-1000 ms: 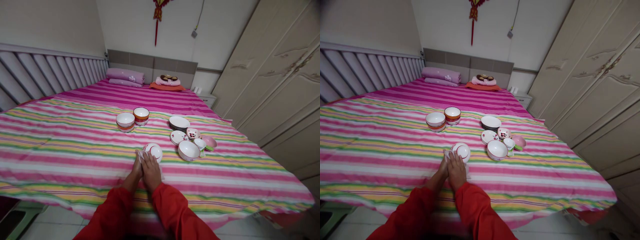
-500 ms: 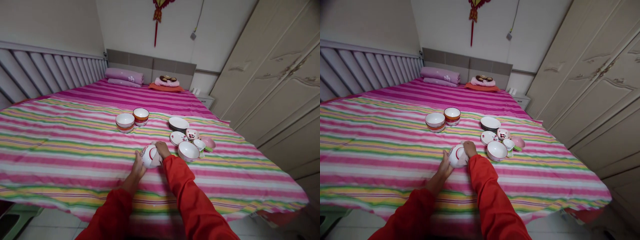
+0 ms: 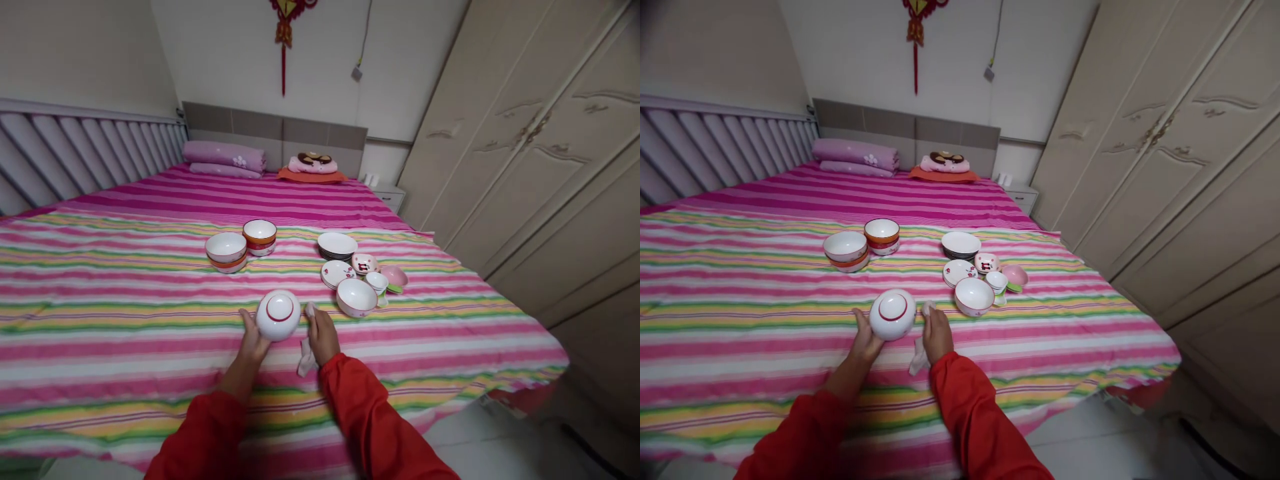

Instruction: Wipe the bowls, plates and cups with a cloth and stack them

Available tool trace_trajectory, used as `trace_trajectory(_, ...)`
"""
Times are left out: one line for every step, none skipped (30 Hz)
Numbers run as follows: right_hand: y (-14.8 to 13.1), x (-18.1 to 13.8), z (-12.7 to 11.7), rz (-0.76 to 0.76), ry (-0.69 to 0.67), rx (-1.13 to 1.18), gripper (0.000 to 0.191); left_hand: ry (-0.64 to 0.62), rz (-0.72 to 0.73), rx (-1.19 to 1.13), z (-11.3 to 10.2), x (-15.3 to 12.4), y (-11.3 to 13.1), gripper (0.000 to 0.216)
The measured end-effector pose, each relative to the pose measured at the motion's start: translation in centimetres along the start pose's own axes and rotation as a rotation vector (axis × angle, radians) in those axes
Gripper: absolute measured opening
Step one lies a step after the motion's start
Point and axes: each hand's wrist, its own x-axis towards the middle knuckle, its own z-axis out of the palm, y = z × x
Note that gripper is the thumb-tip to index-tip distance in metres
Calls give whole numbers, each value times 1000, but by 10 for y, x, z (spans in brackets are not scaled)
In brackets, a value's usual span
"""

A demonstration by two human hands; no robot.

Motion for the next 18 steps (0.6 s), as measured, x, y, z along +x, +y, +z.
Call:
trace_trajectory(3,-3,0,-66,-2,-59,37,-15,-8,27,-1,0,1,71)
trace_trajectory(5,-6,1,-110,-2,-107,37,-28,-14,63,-2,0,1,70)
trace_trajectory(6,-8,2,-139,2,-148,38,-37,-18,104,-1,1,2,67)
trace_trajectory(6,-10,3,-156,7,-180,38,-37,-14,144,1,1,3,64)
trace_trajectory(6,-10,4,-161,13,-200,38,-26,1,182,5,2,5,61)
trace_trajectory(5,-10,4,-161,16,-211,39,-14,30,216,11,2,7,59)
trace_trajectory(4,-10,4,-160,17,-216,39,-14,68,249,19,2,10,58)
trace_trajectory(3,-9,4,-156,16,-214,39,-19,113,291,30,1,12,58)
trace_trajectory(3,-9,4,-149,13,-210,39,-47,156,348,43,-1,14,59)
trace_trajectory(2,-8,4,-139,12,-204,38,-82,182,432,58,-2,16,61)
trace_trajectory(1,-7,3,-129,11,-199,37,-101,199,545,73,-5,16,61)
trace_trajectory(1,-7,3,-123,11,-191,36,-122,222,675,89,-7,16,60)
trace_trajectory(1,-7,3,-117,12,-183,36,-171,251,825,105,-9,14,55)
trace_trajectory(1,-6,3,-114,13,-175,37,-294,269,990,120,-10,10,49)
trace_trajectory(2,-6,3,-113,16,-168,37,-404,308,1118,134,-11,5,44)
trace_trajectory(2,-6,4,-110,16,-158,38,-519,350,1221,147,-11,-1,41)
trace_trajectory(3,-6,4,-107,14,-148,39,-633,384,1313,157,-11,-8,40)
trace_trajectory(3,-6,5,-104,12,-138,39,-730,433,1402,165,-9,-16,40)
